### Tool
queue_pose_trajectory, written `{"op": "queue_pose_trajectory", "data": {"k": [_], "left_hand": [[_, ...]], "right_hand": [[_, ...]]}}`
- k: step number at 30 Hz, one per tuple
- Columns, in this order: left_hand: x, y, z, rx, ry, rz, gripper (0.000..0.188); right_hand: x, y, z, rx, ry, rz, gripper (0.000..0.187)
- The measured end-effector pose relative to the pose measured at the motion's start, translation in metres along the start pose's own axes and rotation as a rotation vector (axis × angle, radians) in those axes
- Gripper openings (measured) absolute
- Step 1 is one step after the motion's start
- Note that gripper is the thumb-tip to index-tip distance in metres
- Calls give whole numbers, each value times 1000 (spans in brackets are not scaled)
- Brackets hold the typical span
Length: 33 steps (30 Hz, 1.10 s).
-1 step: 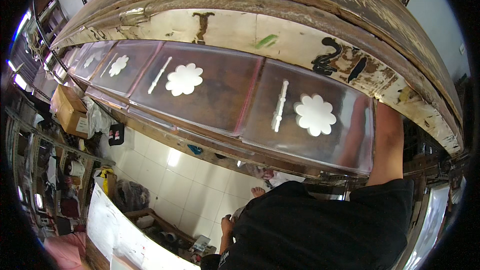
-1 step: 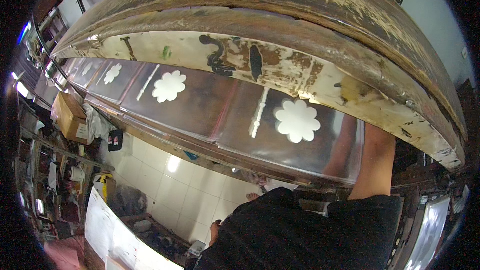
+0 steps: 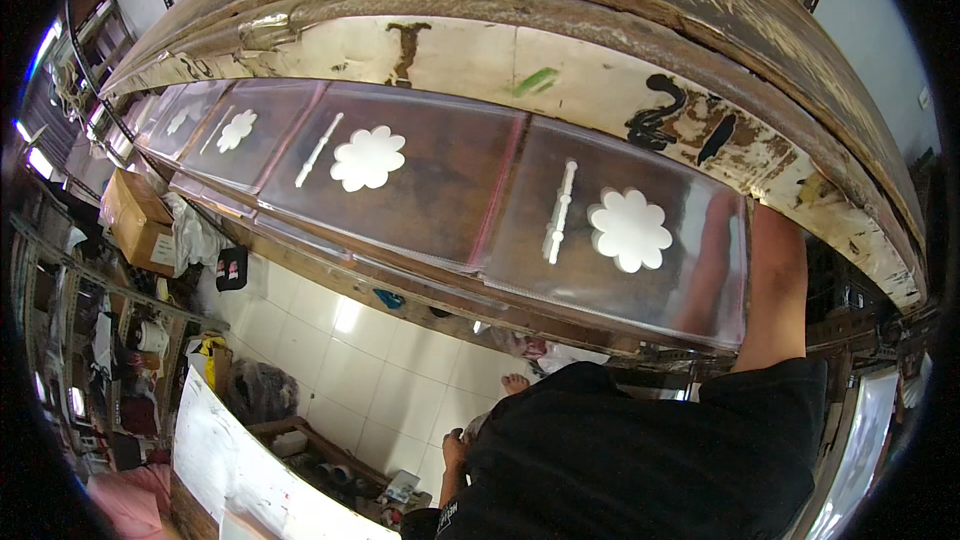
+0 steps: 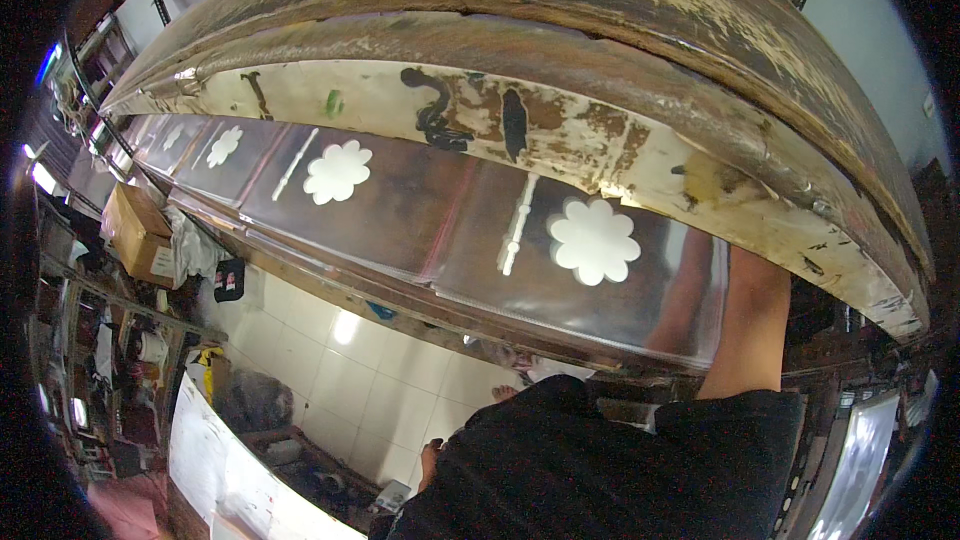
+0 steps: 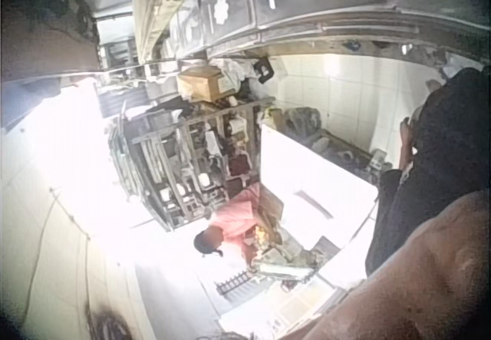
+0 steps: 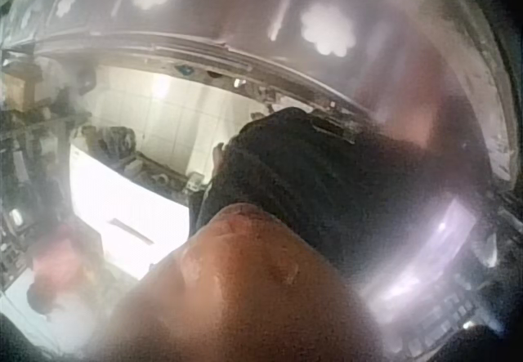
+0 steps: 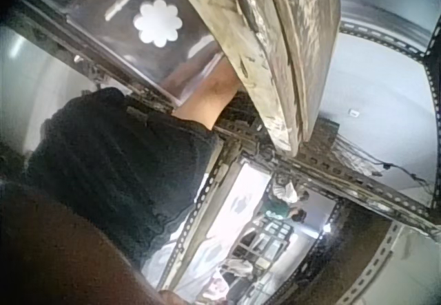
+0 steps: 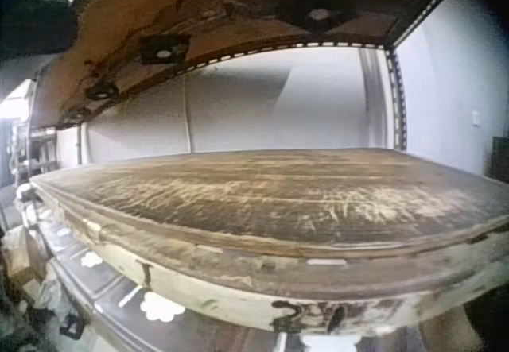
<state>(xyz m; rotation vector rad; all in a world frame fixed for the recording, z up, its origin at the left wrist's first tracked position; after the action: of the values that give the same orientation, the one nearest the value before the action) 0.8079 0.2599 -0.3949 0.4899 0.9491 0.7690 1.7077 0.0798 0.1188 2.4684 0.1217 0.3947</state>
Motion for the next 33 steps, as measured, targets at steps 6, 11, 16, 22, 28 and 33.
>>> {"op": "queue_pose_trajectory", "data": {"k": [6,11,16,22,28,33], "left_hand": [[-7,8,19,27,19,-18,38],[3,7,11,25,-12,6,37],[7,5,7,55,-82,-32,35],[9,-7,-2,6,-64,-28,35],[-12,4,7,52,27,11,38],[-25,8,15,-75,147,126,35]], "right_hand": [[-4,-4,-8,-60,34,-5,46],[-4,-21,-29,-92,92,-29,47],[-8,-23,-34,-128,116,-42,47],[-4,-36,-42,-180,138,-68,48],[13,-77,-44,-234,167,-129,49],[43,-137,-91,-266,316,-200,50]]}}
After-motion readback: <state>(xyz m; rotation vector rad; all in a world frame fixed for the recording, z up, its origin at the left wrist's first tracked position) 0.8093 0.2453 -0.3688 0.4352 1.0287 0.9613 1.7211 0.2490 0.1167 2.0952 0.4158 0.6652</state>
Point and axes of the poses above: each hand's wrist, its own x-axis towards the middle knuckle, its own y-axis out of the back of the hand, z = x × y, the point moved 4 cm from there along x, towards the middle knuckle, and after that the axes turned 7 degrees about x, right-handed, at the moved point
